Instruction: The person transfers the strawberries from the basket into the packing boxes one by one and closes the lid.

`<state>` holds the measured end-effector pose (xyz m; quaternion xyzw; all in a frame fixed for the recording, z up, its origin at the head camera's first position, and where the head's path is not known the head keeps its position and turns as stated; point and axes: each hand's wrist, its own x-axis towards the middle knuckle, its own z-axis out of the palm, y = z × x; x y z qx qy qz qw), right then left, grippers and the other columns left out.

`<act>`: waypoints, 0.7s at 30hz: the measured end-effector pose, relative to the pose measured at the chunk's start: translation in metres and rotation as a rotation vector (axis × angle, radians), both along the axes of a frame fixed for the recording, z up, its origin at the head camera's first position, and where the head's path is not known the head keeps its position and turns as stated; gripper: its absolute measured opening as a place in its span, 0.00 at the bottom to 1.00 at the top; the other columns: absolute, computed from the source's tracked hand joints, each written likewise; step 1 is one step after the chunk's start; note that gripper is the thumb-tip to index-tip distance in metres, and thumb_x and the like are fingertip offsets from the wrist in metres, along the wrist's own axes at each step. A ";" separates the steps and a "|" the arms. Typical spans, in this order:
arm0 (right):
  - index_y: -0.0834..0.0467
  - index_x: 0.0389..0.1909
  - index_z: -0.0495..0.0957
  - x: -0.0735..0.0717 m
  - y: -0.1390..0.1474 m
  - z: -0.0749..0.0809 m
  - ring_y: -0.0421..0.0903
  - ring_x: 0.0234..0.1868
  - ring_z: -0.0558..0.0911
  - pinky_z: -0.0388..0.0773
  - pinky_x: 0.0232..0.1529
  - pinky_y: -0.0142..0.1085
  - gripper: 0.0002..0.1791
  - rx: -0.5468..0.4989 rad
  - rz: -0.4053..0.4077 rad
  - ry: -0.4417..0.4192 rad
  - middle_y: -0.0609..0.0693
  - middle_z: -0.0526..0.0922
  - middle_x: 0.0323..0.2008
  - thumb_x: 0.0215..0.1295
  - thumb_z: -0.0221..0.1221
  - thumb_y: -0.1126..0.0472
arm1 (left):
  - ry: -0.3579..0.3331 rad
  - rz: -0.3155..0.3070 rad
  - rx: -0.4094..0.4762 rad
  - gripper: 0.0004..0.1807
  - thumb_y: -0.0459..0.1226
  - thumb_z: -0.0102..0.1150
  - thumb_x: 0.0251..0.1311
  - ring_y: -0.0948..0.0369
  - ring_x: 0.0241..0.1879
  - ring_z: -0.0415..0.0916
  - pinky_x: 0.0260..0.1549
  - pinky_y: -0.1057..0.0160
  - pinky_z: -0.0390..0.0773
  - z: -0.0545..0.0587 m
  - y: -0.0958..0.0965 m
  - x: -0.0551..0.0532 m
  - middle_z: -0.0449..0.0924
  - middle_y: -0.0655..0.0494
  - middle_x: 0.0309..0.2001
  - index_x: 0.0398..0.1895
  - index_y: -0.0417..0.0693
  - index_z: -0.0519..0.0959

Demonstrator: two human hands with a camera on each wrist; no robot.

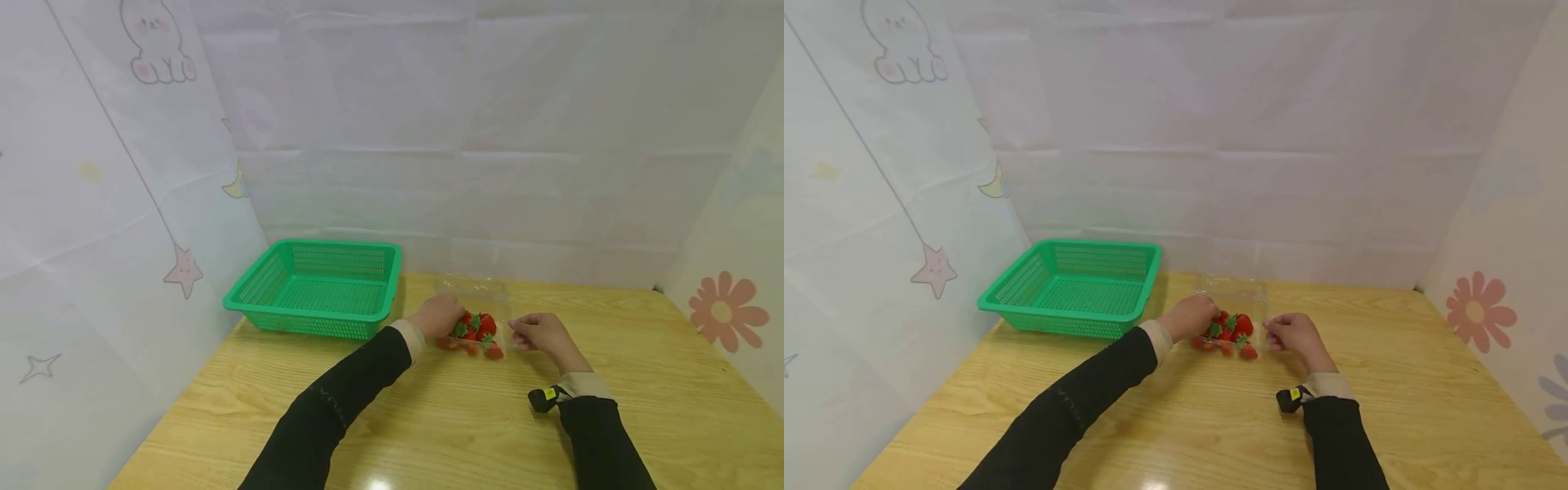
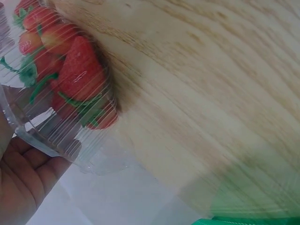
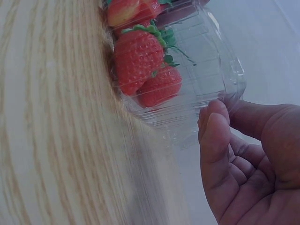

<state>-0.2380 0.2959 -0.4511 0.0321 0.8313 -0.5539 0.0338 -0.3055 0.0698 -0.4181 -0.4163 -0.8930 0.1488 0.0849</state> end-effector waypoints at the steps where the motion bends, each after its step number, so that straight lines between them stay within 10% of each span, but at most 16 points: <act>1: 0.76 0.51 0.73 0.000 0.000 -0.001 0.42 0.28 0.81 0.82 0.33 0.38 0.22 0.001 0.003 0.002 0.61 0.82 0.34 0.73 0.54 0.58 | -0.004 0.001 -0.004 0.09 0.35 0.55 0.70 0.62 0.38 0.78 0.38 0.68 0.79 0.001 0.000 0.001 0.81 0.58 0.37 0.39 0.54 0.85; 11: 0.76 0.51 0.73 0.002 -0.001 0.001 0.42 0.27 0.80 0.82 0.33 0.39 0.23 -0.010 0.010 -0.008 0.59 0.82 0.32 0.74 0.54 0.57 | -0.057 0.004 0.054 0.09 0.34 0.54 0.69 0.62 0.37 0.78 0.35 0.69 0.78 0.011 -0.003 0.007 0.80 0.58 0.37 0.42 0.53 0.85; 21: 0.76 0.52 0.72 0.002 -0.001 0.002 0.42 0.27 0.81 0.82 0.33 0.38 0.22 -0.015 0.013 -0.007 0.59 0.82 0.33 0.74 0.54 0.58 | -0.144 0.028 0.221 0.14 0.37 0.56 0.69 0.60 0.46 0.79 0.39 0.68 0.78 0.065 -0.048 0.022 0.79 0.53 0.50 0.55 0.47 0.81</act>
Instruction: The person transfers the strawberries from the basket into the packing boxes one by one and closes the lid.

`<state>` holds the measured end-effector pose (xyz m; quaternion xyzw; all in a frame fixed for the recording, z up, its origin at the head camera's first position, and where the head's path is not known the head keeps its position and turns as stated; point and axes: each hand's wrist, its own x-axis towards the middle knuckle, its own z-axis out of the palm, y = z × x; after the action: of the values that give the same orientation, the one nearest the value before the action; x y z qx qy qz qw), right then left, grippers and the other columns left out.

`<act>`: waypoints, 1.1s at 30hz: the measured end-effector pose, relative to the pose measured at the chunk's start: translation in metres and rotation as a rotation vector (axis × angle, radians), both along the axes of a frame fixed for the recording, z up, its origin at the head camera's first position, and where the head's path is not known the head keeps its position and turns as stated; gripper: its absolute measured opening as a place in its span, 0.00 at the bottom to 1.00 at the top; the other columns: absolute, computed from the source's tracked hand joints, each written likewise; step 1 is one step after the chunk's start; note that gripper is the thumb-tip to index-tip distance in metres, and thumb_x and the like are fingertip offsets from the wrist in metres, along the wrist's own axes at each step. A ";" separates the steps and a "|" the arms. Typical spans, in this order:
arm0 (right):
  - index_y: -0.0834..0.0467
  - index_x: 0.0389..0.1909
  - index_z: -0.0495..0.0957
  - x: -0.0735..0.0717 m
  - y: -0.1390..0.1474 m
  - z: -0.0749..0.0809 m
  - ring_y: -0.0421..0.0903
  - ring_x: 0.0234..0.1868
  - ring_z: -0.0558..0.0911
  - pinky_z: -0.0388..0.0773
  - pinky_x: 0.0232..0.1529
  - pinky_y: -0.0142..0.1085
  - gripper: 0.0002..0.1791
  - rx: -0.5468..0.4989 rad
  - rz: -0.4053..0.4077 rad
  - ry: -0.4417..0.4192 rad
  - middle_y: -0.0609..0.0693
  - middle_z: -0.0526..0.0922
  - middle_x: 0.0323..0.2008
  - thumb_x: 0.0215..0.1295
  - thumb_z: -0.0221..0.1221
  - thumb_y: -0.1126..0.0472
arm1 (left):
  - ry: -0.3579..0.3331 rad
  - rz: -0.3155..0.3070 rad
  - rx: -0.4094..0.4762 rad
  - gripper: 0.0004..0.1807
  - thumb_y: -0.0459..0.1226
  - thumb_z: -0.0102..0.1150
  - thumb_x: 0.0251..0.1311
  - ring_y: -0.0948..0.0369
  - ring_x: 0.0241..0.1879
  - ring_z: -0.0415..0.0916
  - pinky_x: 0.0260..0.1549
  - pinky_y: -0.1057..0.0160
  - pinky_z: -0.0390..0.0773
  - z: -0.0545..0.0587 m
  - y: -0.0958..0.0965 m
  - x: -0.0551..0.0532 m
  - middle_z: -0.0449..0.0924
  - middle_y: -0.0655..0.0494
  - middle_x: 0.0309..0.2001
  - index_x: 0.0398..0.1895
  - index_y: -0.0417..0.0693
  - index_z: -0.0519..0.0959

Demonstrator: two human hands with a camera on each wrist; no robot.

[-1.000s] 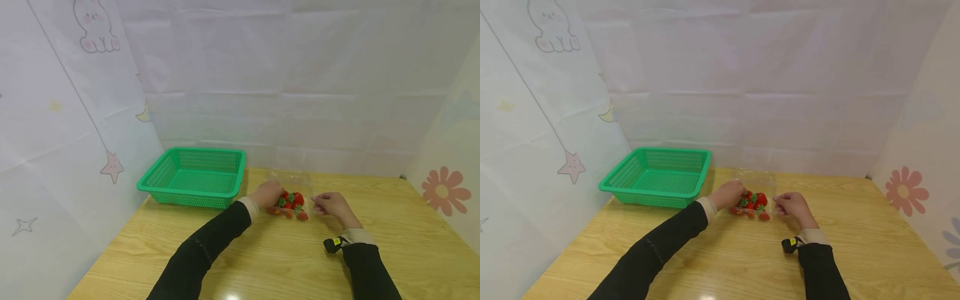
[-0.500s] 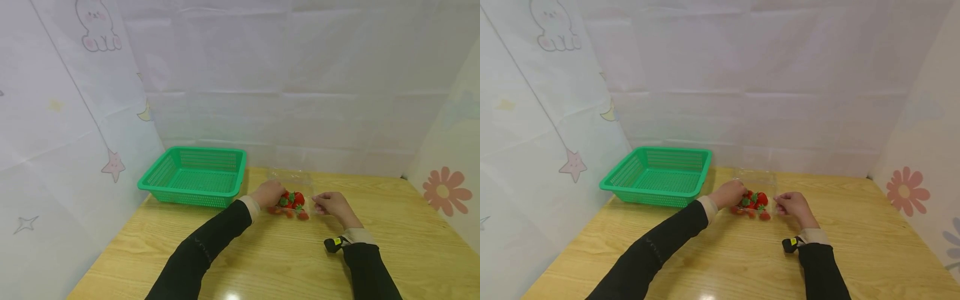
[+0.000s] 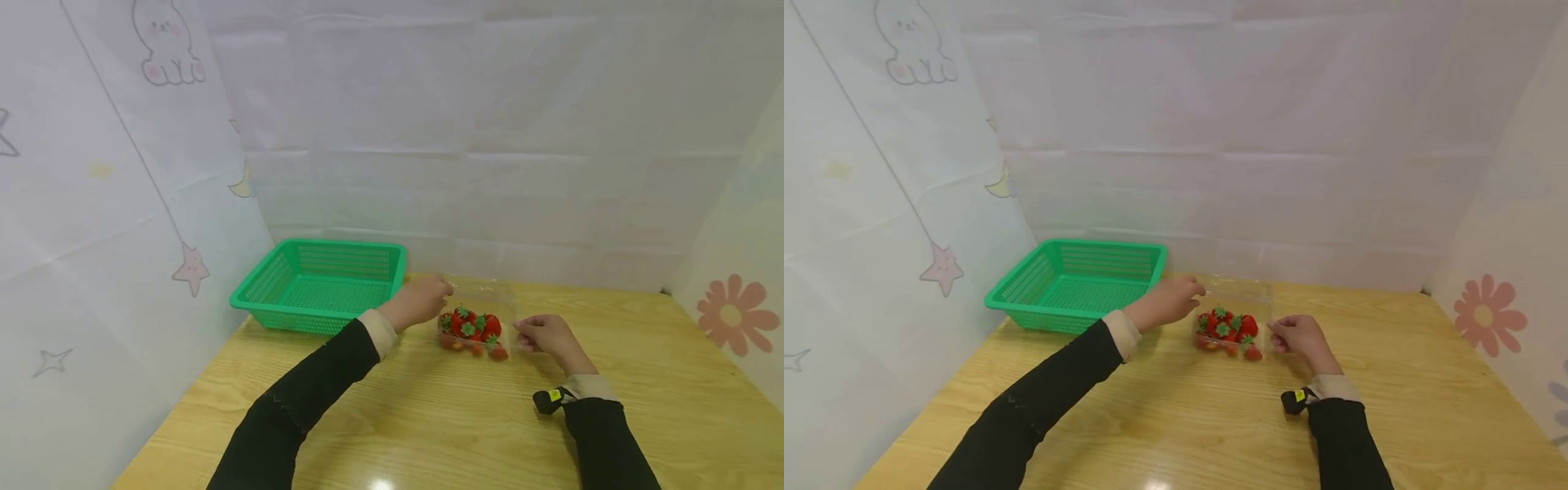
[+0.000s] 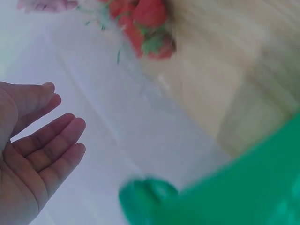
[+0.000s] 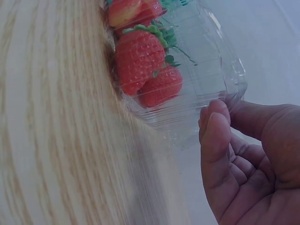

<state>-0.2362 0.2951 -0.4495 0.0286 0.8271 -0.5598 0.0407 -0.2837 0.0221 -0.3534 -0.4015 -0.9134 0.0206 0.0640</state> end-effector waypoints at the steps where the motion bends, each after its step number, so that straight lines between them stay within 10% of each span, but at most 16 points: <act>1: 0.77 0.52 0.72 0.000 0.001 0.000 0.42 0.28 0.81 0.82 0.33 0.38 0.23 0.003 0.008 0.004 0.59 0.82 0.33 0.74 0.54 0.58 | 0.005 0.004 0.017 0.14 0.37 0.57 0.69 0.60 0.46 0.79 0.39 0.67 0.79 0.004 -0.006 0.000 0.79 0.52 0.50 0.55 0.47 0.80; 9: 0.77 0.52 0.72 0.002 0.001 0.000 0.43 0.27 0.81 0.82 0.33 0.39 0.23 0.021 0.002 0.021 0.60 0.82 0.33 0.74 0.54 0.58 | 0.085 0.062 0.162 0.13 0.37 0.61 0.66 0.56 0.44 0.79 0.42 0.61 0.79 0.022 -0.071 -0.009 0.80 0.50 0.46 0.51 0.44 0.81; 16: 0.77 0.52 0.72 0.002 0.002 -0.003 0.43 0.28 0.81 0.82 0.34 0.39 0.23 0.028 0.004 0.017 0.59 0.82 0.33 0.74 0.54 0.57 | 0.045 0.207 0.272 0.13 0.37 0.63 0.64 0.51 0.46 0.79 0.44 0.54 0.78 0.016 -0.143 -0.023 0.81 0.46 0.46 0.49 0.41 0.83; 26: 0.77 0.53 0.72 0.003 0.006 -0.004 0.44 0.30 0.83 0.83 0.34 0.39 0.25 0.021 0.001 0.023 0.59 0.82 0.34 0.74 0.54 0.55 | -0.145 0.404 0.358 0.14 0.38 0.60 0.67 0.47 0.45 0.79 0.42 0.50 0.79 0.004 -0.217 -0.048 0.81 0.41 0.46 0.48 0.36 0.82; 33: 0.76 0.53 0.73 0.005 0.006 -0.004 0.43 0.30 0.82 0.83 0.34 0.39 0.25 0.041 -0.020 0.019 0.61 0.82 0.35 0.74 0.54 0.55 | -0.322 0.522 0.208 0.16 0.37 0.62 0.64 0.42 0.47 0.77 0.42 0.48 0.78 0.002 -0.240 -0.054 0.79 0.37 0.49 0.48 0.32 0.81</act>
<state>-0.2312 0.3007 -0.4538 0.0323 0.8386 -0.5431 0.0266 -0.3380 -0.2183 -0.3513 -0.1431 -0.9811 -0.1212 -0.0480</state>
